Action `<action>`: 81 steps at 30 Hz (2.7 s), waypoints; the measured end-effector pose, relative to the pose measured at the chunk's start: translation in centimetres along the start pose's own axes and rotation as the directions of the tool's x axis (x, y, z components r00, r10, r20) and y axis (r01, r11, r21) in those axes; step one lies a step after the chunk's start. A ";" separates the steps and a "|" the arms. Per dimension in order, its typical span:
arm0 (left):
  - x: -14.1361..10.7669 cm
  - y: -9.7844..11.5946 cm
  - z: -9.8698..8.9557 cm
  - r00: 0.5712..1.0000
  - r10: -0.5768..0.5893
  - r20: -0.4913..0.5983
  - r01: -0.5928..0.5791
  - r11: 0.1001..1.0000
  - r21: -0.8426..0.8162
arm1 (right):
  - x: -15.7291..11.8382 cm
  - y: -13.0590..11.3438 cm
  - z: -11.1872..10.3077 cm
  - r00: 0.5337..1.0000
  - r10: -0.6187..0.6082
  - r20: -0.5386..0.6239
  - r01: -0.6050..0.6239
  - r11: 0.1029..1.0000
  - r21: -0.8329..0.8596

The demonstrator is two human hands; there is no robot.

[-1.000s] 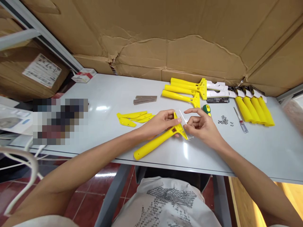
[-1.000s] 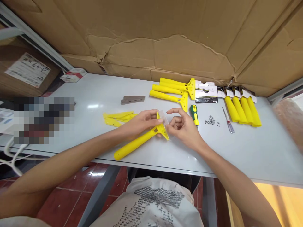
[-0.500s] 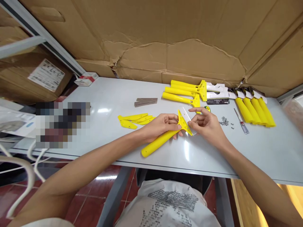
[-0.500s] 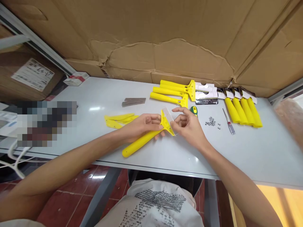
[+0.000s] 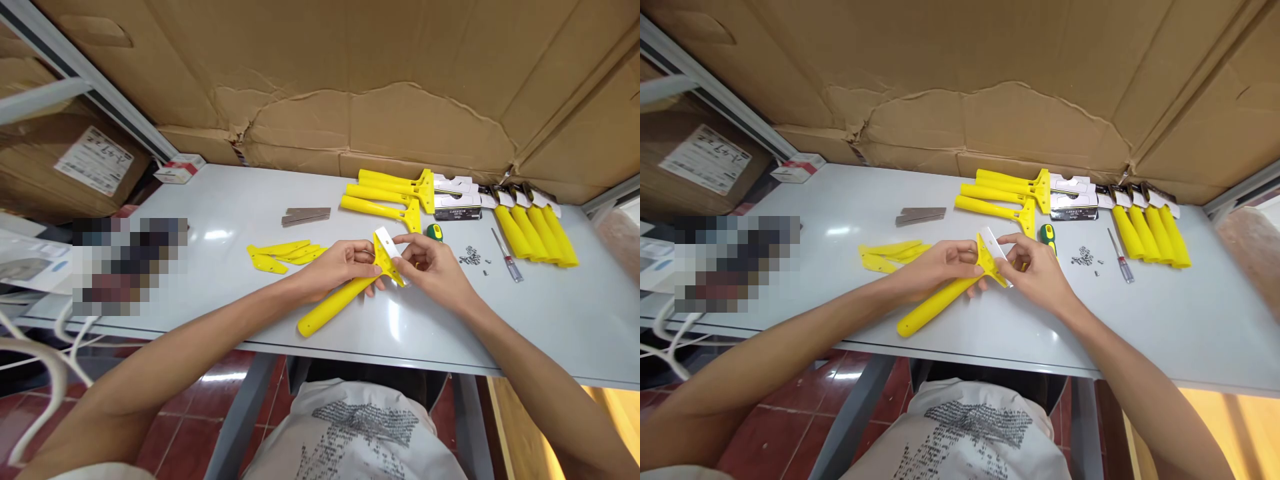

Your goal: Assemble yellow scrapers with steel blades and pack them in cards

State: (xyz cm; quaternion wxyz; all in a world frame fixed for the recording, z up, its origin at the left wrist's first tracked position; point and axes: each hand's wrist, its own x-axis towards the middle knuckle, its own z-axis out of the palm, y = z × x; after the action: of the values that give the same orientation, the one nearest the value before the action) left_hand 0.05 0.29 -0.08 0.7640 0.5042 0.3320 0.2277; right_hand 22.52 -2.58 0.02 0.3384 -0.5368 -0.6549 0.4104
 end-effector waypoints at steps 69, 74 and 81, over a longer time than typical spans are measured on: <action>-1.3 1.4 1.3 0.980 0.055 -0.191 -0.046 0.998 0.052 | -0.5 -1.4 -1.4 0.990 -0.139 -0.038 0.142 0.986 0.087; -1.3 1.1 1.3 0.983 0.090 -0.160 -0.074 0.992 0.106 | -0.7 -1.8 -0.9 0.991 -0.110 0.074 0.106 0.993 0.056; -1.3 1.4 1.5 0.974 0.107 -0.199 -0.067 0.978 0.199 | -0.9 -1.7 -0.2 0.982 -0.118 0.149 0.119 0.993 0.000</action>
State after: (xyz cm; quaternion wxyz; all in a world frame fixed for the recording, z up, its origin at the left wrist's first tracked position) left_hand 0.23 -1.00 1.94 0.6623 0.5626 0.4080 0.2799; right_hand 22.15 -3.58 1.62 0.3102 -0.4662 -0.7109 0.4255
